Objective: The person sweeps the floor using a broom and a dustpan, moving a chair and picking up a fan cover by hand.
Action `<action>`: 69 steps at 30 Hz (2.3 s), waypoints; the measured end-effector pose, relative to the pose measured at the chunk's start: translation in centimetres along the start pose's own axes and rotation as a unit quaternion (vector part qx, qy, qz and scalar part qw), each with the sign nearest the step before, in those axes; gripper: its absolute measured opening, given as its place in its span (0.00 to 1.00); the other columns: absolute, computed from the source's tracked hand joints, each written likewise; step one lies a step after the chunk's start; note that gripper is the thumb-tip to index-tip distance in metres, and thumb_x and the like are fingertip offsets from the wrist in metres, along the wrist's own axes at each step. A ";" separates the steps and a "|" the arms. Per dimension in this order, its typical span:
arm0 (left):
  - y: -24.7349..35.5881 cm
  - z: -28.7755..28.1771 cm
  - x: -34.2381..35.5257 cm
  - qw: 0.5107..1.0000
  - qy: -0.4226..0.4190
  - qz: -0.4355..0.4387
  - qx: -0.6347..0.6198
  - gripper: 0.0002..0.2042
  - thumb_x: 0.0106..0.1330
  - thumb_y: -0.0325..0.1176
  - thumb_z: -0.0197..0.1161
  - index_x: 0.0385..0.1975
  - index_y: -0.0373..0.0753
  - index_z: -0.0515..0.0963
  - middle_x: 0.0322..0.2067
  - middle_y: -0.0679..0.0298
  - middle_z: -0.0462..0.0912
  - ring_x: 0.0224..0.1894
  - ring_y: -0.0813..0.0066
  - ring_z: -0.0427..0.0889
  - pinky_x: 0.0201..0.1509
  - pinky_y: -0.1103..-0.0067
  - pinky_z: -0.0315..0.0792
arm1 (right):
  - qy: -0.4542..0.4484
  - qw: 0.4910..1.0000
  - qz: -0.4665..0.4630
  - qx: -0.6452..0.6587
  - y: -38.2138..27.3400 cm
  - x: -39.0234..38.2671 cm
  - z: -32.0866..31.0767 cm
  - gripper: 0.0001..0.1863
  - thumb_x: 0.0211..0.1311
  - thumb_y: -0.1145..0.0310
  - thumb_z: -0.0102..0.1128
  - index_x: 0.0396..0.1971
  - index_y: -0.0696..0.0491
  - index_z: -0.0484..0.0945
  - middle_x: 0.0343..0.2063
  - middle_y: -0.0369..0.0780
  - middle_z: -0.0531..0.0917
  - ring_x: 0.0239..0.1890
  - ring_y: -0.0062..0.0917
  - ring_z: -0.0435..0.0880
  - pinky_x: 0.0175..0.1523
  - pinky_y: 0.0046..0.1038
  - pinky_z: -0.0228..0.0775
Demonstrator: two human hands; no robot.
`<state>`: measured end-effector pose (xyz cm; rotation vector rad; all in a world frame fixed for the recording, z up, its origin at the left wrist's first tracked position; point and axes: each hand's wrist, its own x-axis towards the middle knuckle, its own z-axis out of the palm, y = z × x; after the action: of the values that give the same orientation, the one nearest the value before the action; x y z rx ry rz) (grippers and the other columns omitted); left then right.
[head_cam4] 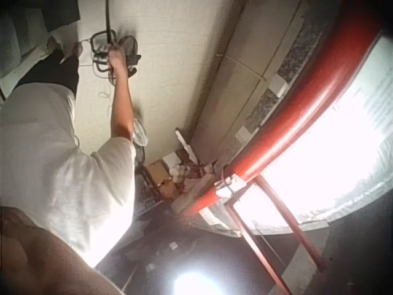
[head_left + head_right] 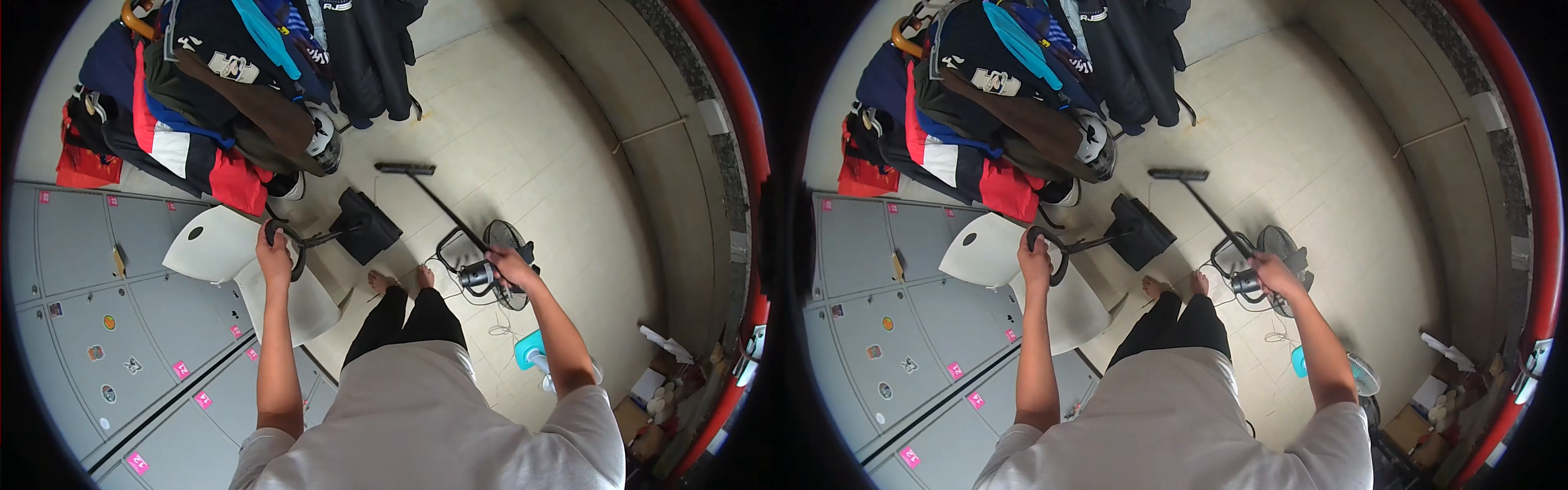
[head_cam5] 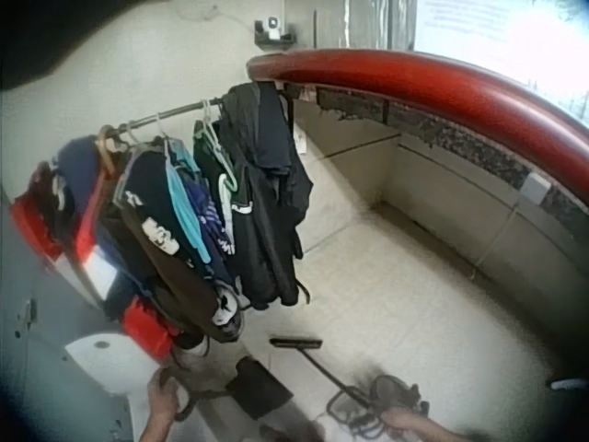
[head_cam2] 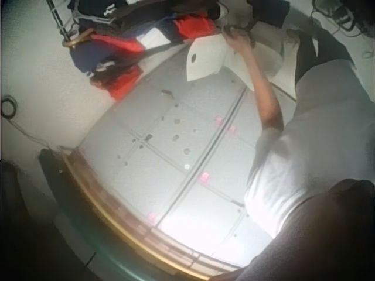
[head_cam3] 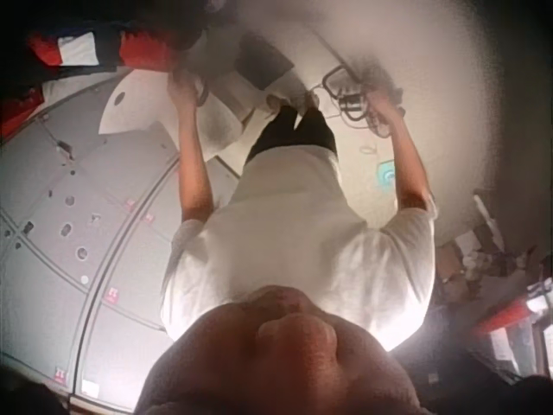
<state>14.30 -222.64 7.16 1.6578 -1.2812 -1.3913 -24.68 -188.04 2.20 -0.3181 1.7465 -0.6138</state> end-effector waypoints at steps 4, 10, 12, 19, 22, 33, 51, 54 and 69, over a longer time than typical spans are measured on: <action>0.2 0.6 1.5 1.000 0.013 0.012 -0.010 0.14 0.71 0.31 0.55 0.55 0.39 0.71 0.17 0.74 0.66 0.12 0.87 0.60 0.11 0.83 0.52 | 0.099 0.987 -0.068 -0.105 -0.6 8.2 7.0 0.17 0.68 0.61 0.50 0.42 0.61 0.78 0.13 0.41 0.77 0.10 0.26 0.76 0.16 0.28 0.65; 1.0 0.5 3.7 1.000 0.007 -0.002 -0.006 0.12 0.70 0.32 0.56 0.51 0.41 0.72 0.17 0.74 0.66 0.12 0.88 0.60 0.11 0.85 0.53 | -0.034 0.984 0.036 -0.170 4.9 5.7 16.4 0.22 0.62 0.62 0.50 0.51 0.61 0.74 0.21 0.49 0.82 0.14 0.34 0.81 0.23 0.38 0.73; 1.2 -0.4 4.0 1.000 -0.004 0.018 0.000 0.12 0.70 0.32 0.56 0.51 0.41 0.72 0.17 0.74 0.66 0.12 0.88 0.60 0.11 0.85 0.53 | -0.022 0.995 0.080 0.054 6.4 3.1 13.2 0.21 0.67 0.59 0.54 0.53 0.56 0.76 0.14 0.37 0.72 0.08 0.19 0.67 0.12 0.25 0.59; 1.8 -2.8 3.7 0.999 -0.047 -0.019 -0.016 0.15 0.70 0.31 0.57 0.56 0.45 0.71 0.19 0.74 0.68 0.13 0.90 0.59 0.12 0.86 0.51 | 0.040 0.987 0.118 0.100 10.9 -7.5 4.0 0.20 0.70 0.63 0.52 0.59 0.53 0.72 0.15 0.34 0.72 0.10 0.17 0.66 0.14 0.24 0.58; 2.2 -1.9 3.1 0.997 -0.081 -0.007 0.006 0.17 0.70 0.31 0.57 0.57 0.43 0.71 0.18 0.75 0.66 0.13 0.90 0.58 0.12 0.86 0.50 | 0.082 0.982 0.140 0.101 13.7 -7.0 2.4 0.16 0.71 0.62 0.49 0.52 0.53 0.74 0.15 0.33 0.72 0.12 0.18 0.69 0.15 0.25 0.61; 2.5 0.9 1.4 0.978 -0.200 0.032 0.040 0.18 0.70 0.27 0.55 0.60 0.42 0.70 0.14 0.77 0.61 0.11 0.91 0.54 0.12 0.84 0.46 | 0.011 0.971 0.138 0.194 8.8 2.7 26.2 0.17 0.68 0.60 0.46 0.43 0.59 0.73 0.21 0.37 0.75 0.17 0.24 0.73 0.20 0.29 0.65; 1.9 1.0 1.5 0.982 -0.181 0.035 0.028 0.20 0.68 0.30 0.59 0.61 0.43 0.70 0.17 0.74 0.67 0.11 0.89 0.59 0.11 0.85 0.50 | 0.031 0.934 0.052 0.352 4.6 -11.6 10.8 0.12 0.67 0.64 0.55 0.43 0.56 0.74 0.18 0.35 0.74 0.13 0.20 0.72 0.16 0.24 0.61; 2.6 2.9 1.1 0.980 -0.188 0.064 0.018 0.20 0.68 0.27 0.58 0.60 0.43 0.71 0.18 0.75 0.68 0.12 0.90 0.59 0.12 0.86 0.50 | 0.075 0.933 0.061 0.346 4.1 -10.2 9.7 0.12 0.67 0.64 0.54 0.43 0.57 0.74 0.18 0.36 0.75 0.13 0.20 0.72 0.16 0.24 0.61; 10.0 23.9 4.8 0.960 -0.271 0.061 -0.036 0.17 0.68 0.22 0.55 0.56 0.40 0.71 0.27 0.74 0.70 0.17 0.89 0.60 0.17 0.86 0.54 | 0.255 0.921 0.009 0.294 1.8 3.2 -6.1 0.10 0.64 0.67 0.55 0.36 0.60 0.75 0.17 0.39 0.76 0.13 0.25 0.74 0.18 0.29 0.67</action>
<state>-11.53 -227.52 8.27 1.1587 -1.5721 -1.8648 -31.22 -186.76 -0.40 0.3086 1.9409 -1.2492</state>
